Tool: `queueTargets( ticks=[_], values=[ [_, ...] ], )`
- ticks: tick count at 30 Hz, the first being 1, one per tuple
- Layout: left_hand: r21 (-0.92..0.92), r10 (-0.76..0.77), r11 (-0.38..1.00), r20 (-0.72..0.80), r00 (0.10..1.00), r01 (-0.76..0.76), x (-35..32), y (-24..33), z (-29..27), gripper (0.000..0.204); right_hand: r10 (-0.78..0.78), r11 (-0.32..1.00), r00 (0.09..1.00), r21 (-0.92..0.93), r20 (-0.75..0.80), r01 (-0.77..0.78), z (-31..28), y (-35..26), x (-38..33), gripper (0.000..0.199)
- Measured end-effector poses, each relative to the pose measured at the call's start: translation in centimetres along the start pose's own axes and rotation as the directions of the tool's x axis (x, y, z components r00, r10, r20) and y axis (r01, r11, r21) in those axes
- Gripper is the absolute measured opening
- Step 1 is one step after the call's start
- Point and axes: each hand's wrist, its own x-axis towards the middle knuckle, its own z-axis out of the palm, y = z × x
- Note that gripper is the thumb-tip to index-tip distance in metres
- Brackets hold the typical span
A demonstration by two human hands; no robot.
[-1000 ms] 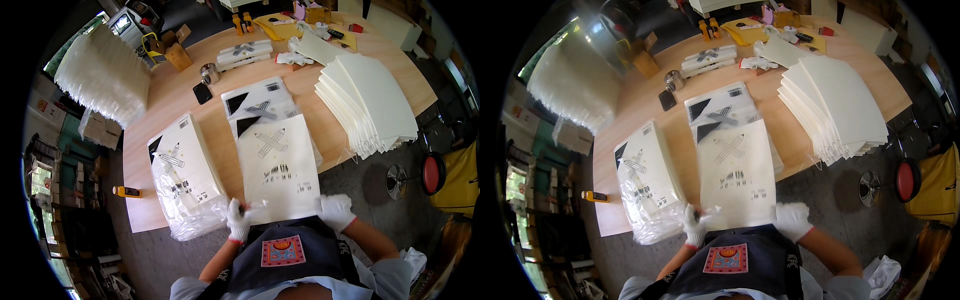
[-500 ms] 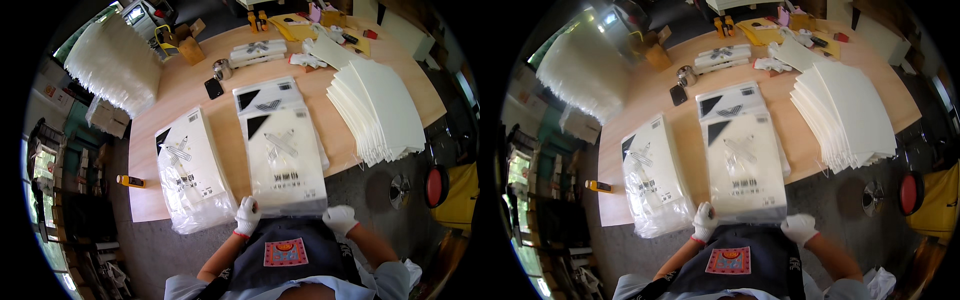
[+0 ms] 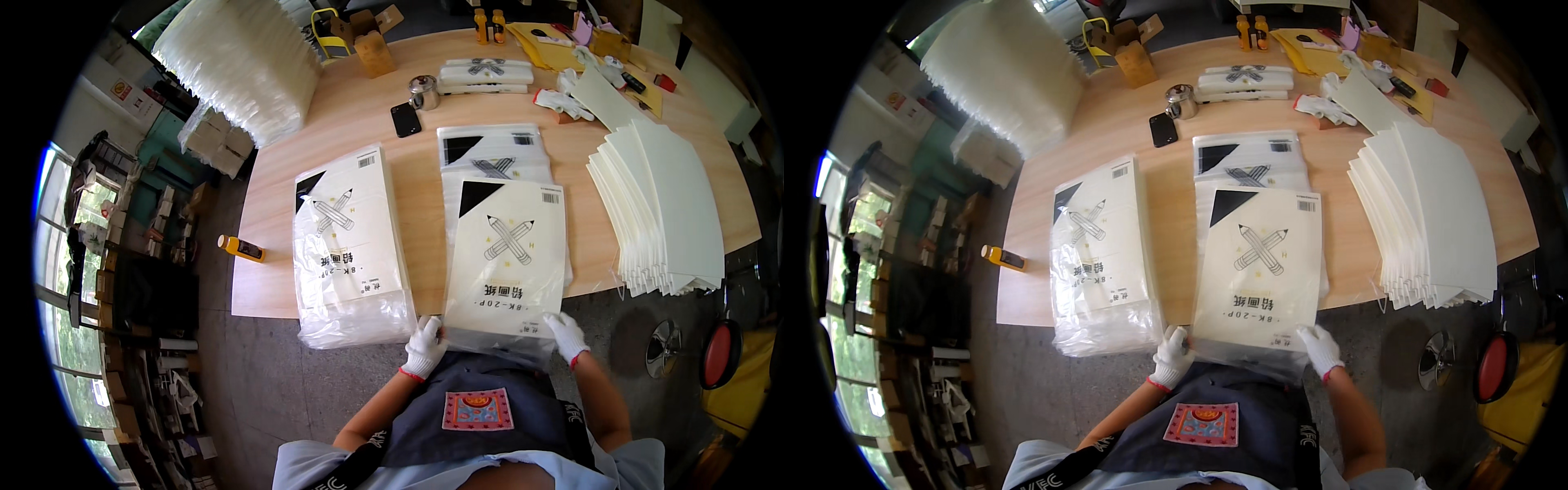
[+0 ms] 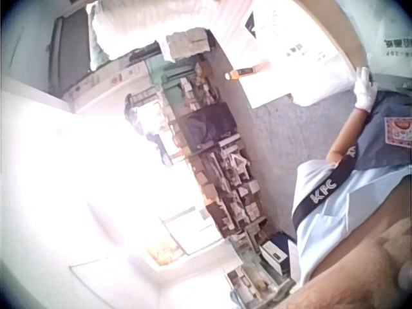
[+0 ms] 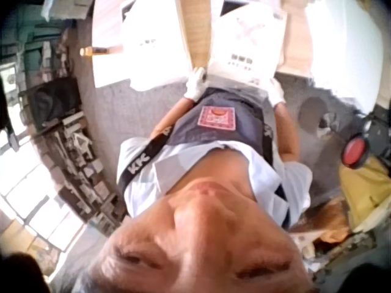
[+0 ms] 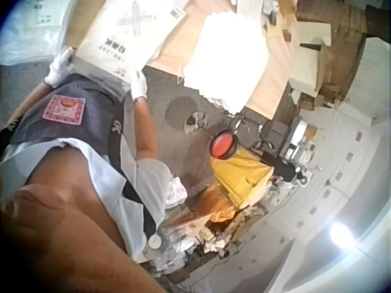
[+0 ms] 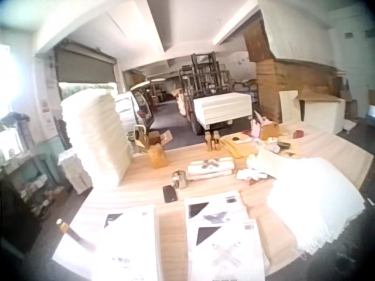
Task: The person repeatedly picks up stacks of white paper from a table and places them into clear plastic packaging bags. They then fold the top of the bags to seal the contents. The person works continuously on this repetitive packaging task throughout the clip.
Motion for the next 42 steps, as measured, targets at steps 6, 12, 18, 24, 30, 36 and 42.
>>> queueTargets(
  ticks=[6,12,18,24,30,36,42],
  values=[
    [-0.161,0.010,0.985,0.415,0.910,0.063,-5.3,-5.5,-3.5,0.018,0.063,0.779,0.984,0.608,0.167,-0.153,1.4,-0.4,-0.4,0.031],
    [-0.767,-0.244,0.125,0.591,0.769,0.629,-1.7,-2.4,-0.3,0.047,-0.001,0.781,0.986,0.616,0.165,-0.102,0.1,0.3,0.1,0.031],
    [-0.633,-0.128,0.755,0.115,0.985,0.172,3.0,3.0,-1.6,0.058,-0.218,0.862,0.922,0.506,0.321,0.028,0.6,-0.7,-0.4,0.037],
    [-0.742,-0.341,0.654,-0.114,0.933,0.149,3.3,3.8,-18.3,0.053,-0.404,0.874,0.816,0.439,0.413,0.210,9.3,-14.4,2.1,0.040],
    [-0.129,-0.304,0.952,-0.326,0.895,0.277,6.2,-10.6,-23.1,0.045,-0.448,0.883,0.796,0.337,0.406,0.325,21.0,-22.5,3.5,0.037],
    [0.345,-0.367,0.855,-0.128,0.921,0.389,5.7,-12.3,-20.9,0.062,-0.439,0.887,0.588,0.429,0.679,0.167,19.3,-17.5,-1.9,0.025],
    [0.290,0.232,0.946,-0.304,0.924,-0.142,10.5,0.7,-16.7,0.040,-0.238,0.955,0.710,0.294,0.662,0.046,12.4,-9.6,-1.4,0.027]
  ],
)
